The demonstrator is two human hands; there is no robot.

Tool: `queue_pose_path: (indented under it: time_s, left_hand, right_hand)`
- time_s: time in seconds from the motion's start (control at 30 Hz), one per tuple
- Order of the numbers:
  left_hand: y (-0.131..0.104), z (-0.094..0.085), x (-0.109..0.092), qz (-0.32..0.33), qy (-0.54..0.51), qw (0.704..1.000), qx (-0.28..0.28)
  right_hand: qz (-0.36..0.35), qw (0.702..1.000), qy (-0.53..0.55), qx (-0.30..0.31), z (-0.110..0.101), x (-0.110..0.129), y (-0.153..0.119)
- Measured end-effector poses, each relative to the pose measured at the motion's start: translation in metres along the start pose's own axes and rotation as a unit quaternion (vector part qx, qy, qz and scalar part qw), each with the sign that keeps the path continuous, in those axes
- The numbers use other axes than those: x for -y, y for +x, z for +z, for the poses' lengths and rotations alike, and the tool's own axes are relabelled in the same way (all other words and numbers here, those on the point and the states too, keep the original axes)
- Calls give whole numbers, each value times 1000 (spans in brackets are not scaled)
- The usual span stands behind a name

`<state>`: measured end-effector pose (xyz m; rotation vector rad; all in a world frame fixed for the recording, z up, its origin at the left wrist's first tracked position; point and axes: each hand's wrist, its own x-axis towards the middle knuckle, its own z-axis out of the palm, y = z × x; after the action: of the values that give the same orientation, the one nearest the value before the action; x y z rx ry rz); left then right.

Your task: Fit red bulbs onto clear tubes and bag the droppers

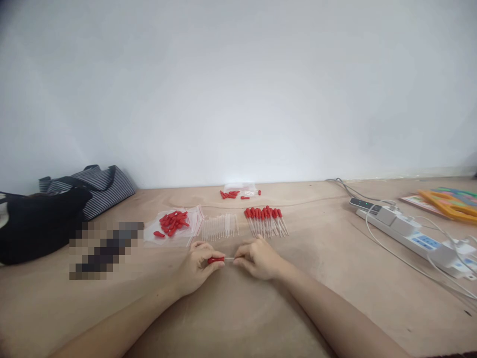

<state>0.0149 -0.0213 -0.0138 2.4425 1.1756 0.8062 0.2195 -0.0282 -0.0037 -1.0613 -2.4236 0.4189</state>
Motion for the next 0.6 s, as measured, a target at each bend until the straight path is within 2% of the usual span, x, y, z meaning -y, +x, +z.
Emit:
queue_pose_path:
  time_s: [0.1,0.17,0.23,0.33,0.43,0.6]
  left_hand:
    - [1,-5,4,-9,29,999,-17]
    - [3,-12,11,-35,65,996,-46]
    - [6,-20,21,-66,113,988,-77]
    - [9,-33,39,-147,181,967,-106]
    - [10,-42,53,-195,223,948,-115]
    - [10,-49,64,-248,249,931,-102]
  right_hand:
    - [23,999,-14,-36,-1,-8,0]
    - [100,991,15,-91,-4,-22,1]
    - [211,962,21,-170,-8,-39,1]
    - [359,902,-13,-240,-18,-65,-2]
    - [438,862,-58,-248,-24,-80,-5]
    - [470,849,-101,-221,-20,-87,0]
